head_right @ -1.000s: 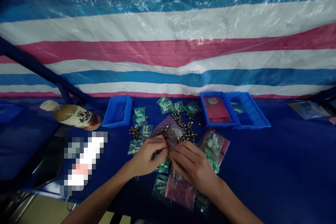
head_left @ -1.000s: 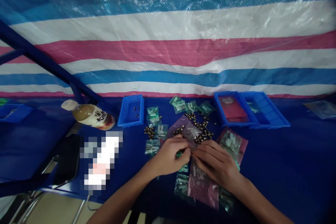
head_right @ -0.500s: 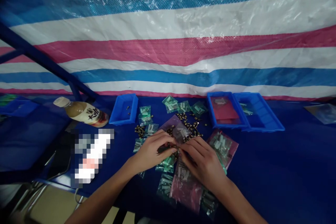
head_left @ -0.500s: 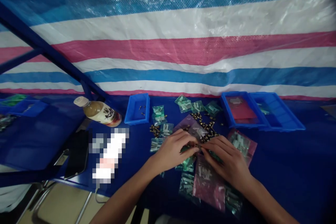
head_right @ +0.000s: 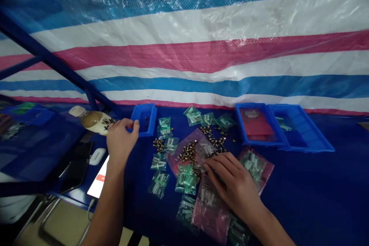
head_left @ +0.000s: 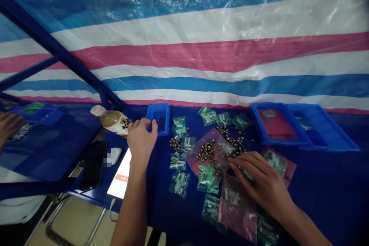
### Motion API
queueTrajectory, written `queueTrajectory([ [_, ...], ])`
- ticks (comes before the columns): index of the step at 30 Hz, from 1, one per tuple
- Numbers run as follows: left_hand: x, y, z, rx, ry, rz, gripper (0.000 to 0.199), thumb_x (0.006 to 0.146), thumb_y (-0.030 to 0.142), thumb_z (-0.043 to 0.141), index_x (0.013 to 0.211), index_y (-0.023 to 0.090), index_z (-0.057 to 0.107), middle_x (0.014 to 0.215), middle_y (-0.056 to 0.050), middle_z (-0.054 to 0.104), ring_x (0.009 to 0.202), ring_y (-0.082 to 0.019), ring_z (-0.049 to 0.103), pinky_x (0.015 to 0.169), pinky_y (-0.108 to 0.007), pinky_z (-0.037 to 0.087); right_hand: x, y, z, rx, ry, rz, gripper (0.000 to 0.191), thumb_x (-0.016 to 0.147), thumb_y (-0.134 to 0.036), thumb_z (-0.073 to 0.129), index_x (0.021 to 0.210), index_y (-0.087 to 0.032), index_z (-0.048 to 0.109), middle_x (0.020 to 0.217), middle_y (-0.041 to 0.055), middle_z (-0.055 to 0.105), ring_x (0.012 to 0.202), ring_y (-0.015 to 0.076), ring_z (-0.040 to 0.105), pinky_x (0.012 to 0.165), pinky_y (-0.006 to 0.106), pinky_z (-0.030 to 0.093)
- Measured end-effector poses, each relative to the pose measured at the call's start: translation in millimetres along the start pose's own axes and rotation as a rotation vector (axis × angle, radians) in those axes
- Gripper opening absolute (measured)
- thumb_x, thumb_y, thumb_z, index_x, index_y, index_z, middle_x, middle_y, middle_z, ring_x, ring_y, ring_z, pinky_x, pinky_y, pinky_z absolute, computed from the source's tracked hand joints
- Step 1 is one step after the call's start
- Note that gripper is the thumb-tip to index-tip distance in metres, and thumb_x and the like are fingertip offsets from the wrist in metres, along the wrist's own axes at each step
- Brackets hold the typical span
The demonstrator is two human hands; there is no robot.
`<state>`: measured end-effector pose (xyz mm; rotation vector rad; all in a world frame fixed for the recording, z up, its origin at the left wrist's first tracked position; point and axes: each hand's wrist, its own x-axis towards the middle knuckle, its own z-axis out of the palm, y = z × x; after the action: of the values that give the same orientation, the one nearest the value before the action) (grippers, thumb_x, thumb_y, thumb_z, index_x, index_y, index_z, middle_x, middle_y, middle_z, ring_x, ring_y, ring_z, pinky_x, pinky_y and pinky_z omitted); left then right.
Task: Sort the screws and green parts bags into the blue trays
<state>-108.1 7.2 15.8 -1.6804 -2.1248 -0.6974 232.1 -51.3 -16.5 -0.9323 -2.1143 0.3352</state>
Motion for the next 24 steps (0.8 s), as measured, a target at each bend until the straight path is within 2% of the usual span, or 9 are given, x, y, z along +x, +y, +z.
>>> queueTrajectory([
  [2,0.2,-4.6,2.6,0.022,-0.022,-0.001,0.026,0.091,0.039,0.052,0.079,0.019,0.062,0.078,-0.008,0.063,0.082,-0.028,0.056,0.082,-0.041,0.043,-0.2,0.4,-0.2,-0.003,0.001,-0.01,0.024,0.087,-0.01,0.063,0.11,-0.018,0.064,0.097,0.0069,0.067,0.091,0.0207,0.06,0.082,0.039,0.051],
  [4,-5.0,4.0,6.8,-0.014,-0.005,0.041,0.026,0.093,0.041,0.052,0.089,0.018,0.065,0.083,-0.009,0.064,0.085,-0.028,0.056,0.084,-0.041,0.043,0.0,0.6,-0.1,-0.005,-0.005,-0.009,0.024,0.087,-0.009,0.063,0.109,-0.018,0.063,0.096,0.007,0.067,0.091,0.0205,0.06,0.081,0.038,0.051],
  [6,-13.6,20.7,13.0,-0.084,-0.022,0.167,0.024,0.094,0.038,0.052,0.097,0.018,0.066,0.089,-0.009,0.065,0.089,-0.027,0.055,0.086,-0.04,0.043,0.5,0.8,0.2,-0.01,-0.016,-0.004,0.024,0.087,-0.009,0.063,0.11,-0.017,0.063,0.096,0.007,0.066,0.09,0.0202,0.059,0.081,0.038,0.051],
  [9,-28.2,47.1,25.9,-0.146,-0.15,0.419,0.022,0.096,0.028,0.051,0.109,0.018,0.065,0.1,-0.009,0.065,0.094,-0.026,0.054,0.091,-0.039,0.044,1.0,1.0,0.3,-0.013,-0.028,-0.001,0.024,0.087,-0.009,0.062,0.11,-0.017,0.063,0.095,0.0068,0.066,0.089,0.0199,0.059,0.079,0.038,0.051],
  [11,-35.9,58.8,35.3,-0.132,-0.218,0.488,0.025,0.096,0.023,0.051,0.116,0.015,0.064,0.104,-0.01,0.064,0.096,-0.026,0.054,0.09,-0.039,0.046,1.1,0.9,0.1,-0.014,-0.026,0.001,0.023,0.088,-0.009,0.062,0.109,-0.017,0.063,0.095,0.0068,0.066,0.089,0.0201,0.059,0.079,0.038,0.051],
  [16,-40.6,65.1,48.9,-0.126,-0.25,0.459,0.026,0.095,0.019,0.051,0.117,0.016,0.064,0.103,-0.009,0.062,0.092,-0.024,0.054,0.083,-0.038,0.049,1.8,-0.8,-0.1,-0.02,-0.052,0.022,0.021,0.089,-0.01,0.06,0.108,-0.017,0.064,0.094,0.0072,0.067,0.088,0.0206,0.06,0.082,0.04,0.051],
  [21,-36.0,63.8,46.1,-0.174,-0.339,0.415,0.016,0.095,0.02,0.052,0.105,0.019,0.065,0.101,-0.007,0.061,0.094,-0.023,0.054,0.085,-0.036,0.05,2.8,-2.7,1.7,-0.007,-0.083,0.019,0.019,0.09,-0.01,0.059,0.107,-0.017,0.064,0.094,0.0073,0.066,0.088,0.0201,0.059,0.079,0.037,0.051],
  [24,-35.0,63.2,44.5,-0.246,-0.35,0.413,0.01,0.094,0.019,0.055,0.101,0.02,0.062,0.099,-0.005,0.062,0.096,-0.023,0.054,0.086,-0.036,0.049,2.8,-2.5,1.8,0.002,-0.097,0.015,0.018,0.089,-0.009,0.059,0.105,-0.016,0.064,0.094,0.0074,0.065,0.089,0.0199,0.057,0.079,0.037,0.051],
])
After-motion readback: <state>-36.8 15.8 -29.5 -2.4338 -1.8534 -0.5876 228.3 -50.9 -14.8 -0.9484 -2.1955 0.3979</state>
